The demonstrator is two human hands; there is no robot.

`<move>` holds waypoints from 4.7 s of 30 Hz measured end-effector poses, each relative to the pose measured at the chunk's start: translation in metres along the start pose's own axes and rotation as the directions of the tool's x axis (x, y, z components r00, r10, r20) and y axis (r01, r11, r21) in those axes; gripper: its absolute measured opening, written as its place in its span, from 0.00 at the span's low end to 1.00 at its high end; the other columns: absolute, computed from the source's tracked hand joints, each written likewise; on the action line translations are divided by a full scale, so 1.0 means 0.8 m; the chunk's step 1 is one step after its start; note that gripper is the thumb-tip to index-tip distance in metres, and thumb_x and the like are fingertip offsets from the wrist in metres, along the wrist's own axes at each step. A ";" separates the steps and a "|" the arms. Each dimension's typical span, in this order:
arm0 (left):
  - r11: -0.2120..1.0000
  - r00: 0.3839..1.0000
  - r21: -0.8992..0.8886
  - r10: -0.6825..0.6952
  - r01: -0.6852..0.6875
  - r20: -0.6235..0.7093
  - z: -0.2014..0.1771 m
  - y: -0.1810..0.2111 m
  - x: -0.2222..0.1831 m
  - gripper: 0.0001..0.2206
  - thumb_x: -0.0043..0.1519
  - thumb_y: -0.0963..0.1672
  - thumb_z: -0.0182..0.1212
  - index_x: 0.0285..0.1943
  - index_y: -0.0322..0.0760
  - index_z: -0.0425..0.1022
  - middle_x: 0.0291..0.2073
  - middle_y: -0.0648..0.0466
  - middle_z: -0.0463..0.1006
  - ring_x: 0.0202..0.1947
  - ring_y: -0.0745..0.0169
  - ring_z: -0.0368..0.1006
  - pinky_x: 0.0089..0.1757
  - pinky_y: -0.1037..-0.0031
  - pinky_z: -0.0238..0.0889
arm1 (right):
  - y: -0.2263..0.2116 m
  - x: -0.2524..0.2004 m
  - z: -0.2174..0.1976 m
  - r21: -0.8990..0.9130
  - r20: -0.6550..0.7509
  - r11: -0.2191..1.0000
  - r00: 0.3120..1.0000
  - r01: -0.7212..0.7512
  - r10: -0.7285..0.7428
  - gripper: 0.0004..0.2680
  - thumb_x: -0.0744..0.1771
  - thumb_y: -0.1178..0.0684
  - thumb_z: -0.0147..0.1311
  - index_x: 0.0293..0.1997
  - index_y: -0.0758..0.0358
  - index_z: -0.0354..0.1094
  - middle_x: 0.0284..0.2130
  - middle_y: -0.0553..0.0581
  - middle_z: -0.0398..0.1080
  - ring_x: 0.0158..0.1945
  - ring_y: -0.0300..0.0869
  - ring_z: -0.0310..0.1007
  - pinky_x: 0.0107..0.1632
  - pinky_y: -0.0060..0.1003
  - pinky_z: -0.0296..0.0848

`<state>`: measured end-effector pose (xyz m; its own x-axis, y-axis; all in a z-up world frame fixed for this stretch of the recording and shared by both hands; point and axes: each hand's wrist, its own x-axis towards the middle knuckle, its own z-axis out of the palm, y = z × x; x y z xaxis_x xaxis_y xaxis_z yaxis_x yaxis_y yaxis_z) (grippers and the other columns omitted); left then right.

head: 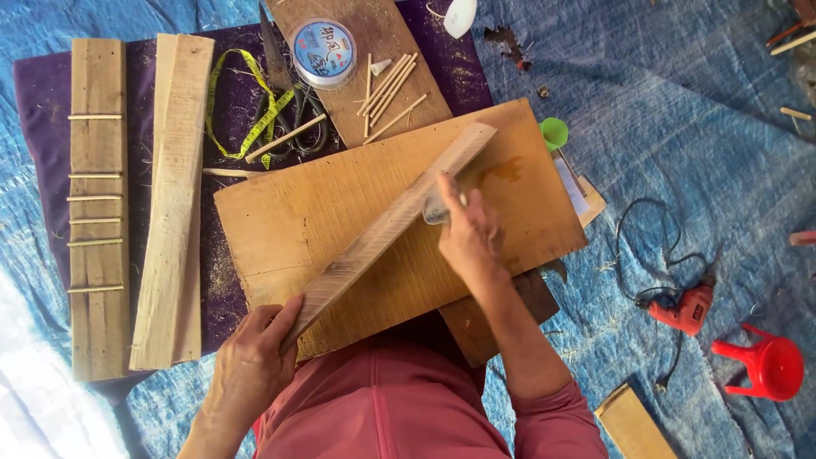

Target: A person is manually sanding a wooden board and a long wooden strip using sandpaper on a makeshift workbench.

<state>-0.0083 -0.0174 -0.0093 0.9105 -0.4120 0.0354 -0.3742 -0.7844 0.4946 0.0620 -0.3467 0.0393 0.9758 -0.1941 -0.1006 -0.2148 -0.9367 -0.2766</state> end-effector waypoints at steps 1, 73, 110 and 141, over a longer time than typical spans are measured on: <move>0.999 1.000 -0.049 0.009 -0.009 0.003 -0.003 0.002 0.000 0.27 0.59 0.40 0.63 0.70 0.49 0.70 0.41 0.57 0.75 0.29 0.54 0.76 0.26 0.61 0.71 | -0.003 -0.004 0.002 0.029 -0.047 0.999 0.998 0.041 -0.040 0.26 0.67 0.63 0.55 0.70 0.37 0.49 0.39 0.65 0.68 0.34 0.54 0.71 0.26 0.43 0.77; -0.019 0.602 -0.604 0.108 0.797 0.791 -0.015 -0.074 0.041 0.29 0.69 0.50 0.47 0.82 0.48 0.54 0.22 0.50 0.74 0.12 0.70 0.68 0.16 0.83 0.63 | -0.028 -0.066 0.172 0.175 -0.363 0.810 0.802 0.559 -0.475 0.22 0.68 0.64 0.50 0.70 0.46 0.59 0.39 0.57 0.67 0.29 0.42 0.63 0.33 0.33 0.69; 0.598 0.907 -0.751 0.092 0.279 0.411 -0.069 0.010 -0.004 0.55 0.46 0.30 0.76 0.81 0.45 0.43 0.82 0.54 0.34 0.81 0.60 0.27 0.70 0.65 0.30 | -0.017 0.008 0.070 0.129 -0.241 0.906 0.899 0.404 -0.367 0.15 0.64 0.57 0.51 0.56 0.51 0.69 0.38 0.52 0.71 0.24 0.45 0.72 0.22 0.40 0.73; -0.248 0.844 -0.889 -0.295 0.386 0.449 0.035 -0.018 0.021 0.17 0.63 0.37 0.56 0.61 0.18 0.69 0.41 0.29 0.82 0.42 0.41 0.84 0.40 0.65 0.80 | -0.118 -0.020 0.023 0.269 -0.412 0.657 0.700 0.705 -0.583 0.08 0.72 0.56 0.46 0.58 0.57 0.60 0.41 0.62 0.67 0.42 0.49 0.68 0.45 0.43 0.71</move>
<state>0.0072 -0.0261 -0.0400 0.7996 -0.3243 -0.5055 0.6005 0.4475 0.6627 0.0658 -0.2497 0.0496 0.8253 0.2903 0.4844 0.5357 -0.6735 -0.5092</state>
